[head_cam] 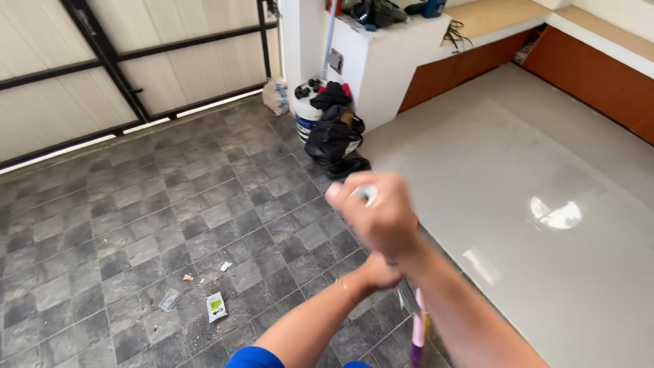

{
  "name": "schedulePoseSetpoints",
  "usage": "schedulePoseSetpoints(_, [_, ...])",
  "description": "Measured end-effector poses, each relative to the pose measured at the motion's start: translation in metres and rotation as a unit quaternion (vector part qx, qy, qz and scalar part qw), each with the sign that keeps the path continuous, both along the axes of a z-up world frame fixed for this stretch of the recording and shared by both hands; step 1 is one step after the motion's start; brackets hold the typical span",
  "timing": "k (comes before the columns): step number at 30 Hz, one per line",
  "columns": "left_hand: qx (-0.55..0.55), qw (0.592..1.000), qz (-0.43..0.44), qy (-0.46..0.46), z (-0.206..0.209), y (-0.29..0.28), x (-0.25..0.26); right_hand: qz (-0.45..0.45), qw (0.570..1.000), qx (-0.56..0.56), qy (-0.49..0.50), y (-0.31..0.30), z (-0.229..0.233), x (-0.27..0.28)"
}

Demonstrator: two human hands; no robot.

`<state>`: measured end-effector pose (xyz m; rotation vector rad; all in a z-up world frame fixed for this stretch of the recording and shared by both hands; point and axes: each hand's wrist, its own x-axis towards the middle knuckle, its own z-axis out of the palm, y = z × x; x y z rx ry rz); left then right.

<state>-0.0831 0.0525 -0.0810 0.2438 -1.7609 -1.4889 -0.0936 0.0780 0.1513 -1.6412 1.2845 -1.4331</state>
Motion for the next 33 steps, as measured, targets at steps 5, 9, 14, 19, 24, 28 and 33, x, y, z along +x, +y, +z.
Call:
schedulePoseSetpoints(5, [0.107,0.989,-0.091,-0.054,-0.022,0.011,0.028,0.014,1.000,-0.007,-0.007,0.022,-0.032,0.000])
schedulePoseSetpoints(9, [0.043,0.955,0.096,-0.276,0.010,-0.013,0.098,0.099,0.985,-0.015,-0.142,0.009,-0.024,0.007])
schedulePoseSetpoints(14, [0.024,0.926,0.240,-0.290,0.015,-0.063,0.189,0.193,0.959,-0.037,-0.204,-0.037,-0.044,0.066])
schedulePoseSetpoints(19, [-0.011,0.891,0.330,-0.310,-0.011,-0.100,0.254,0.268,0.933,-0.045,-0.238,-0.076,-0.075,0.106])
schedulePoseSetpoints(24, [-0.082,0.894,0.322,-0.301,0.040,-0.121,0.196,0.219,0.921,-0.107,-0.303,-0.095,-0.026,0.040])
schedulePoseSetpoints(28, [-0.052,0.918,0.291,-0.263,0.097,-0.142,0.109,0.193,0.944,-0.085,-0.255,-0.118,0.036,-0.037])
schedulePoseSetpoints(33, [-0.015,0.951,0.231,-0.205,0.101,-0.184,0.005,0.173,0.963,-0.066,-0.198,-0.156,0.071,-0.078])
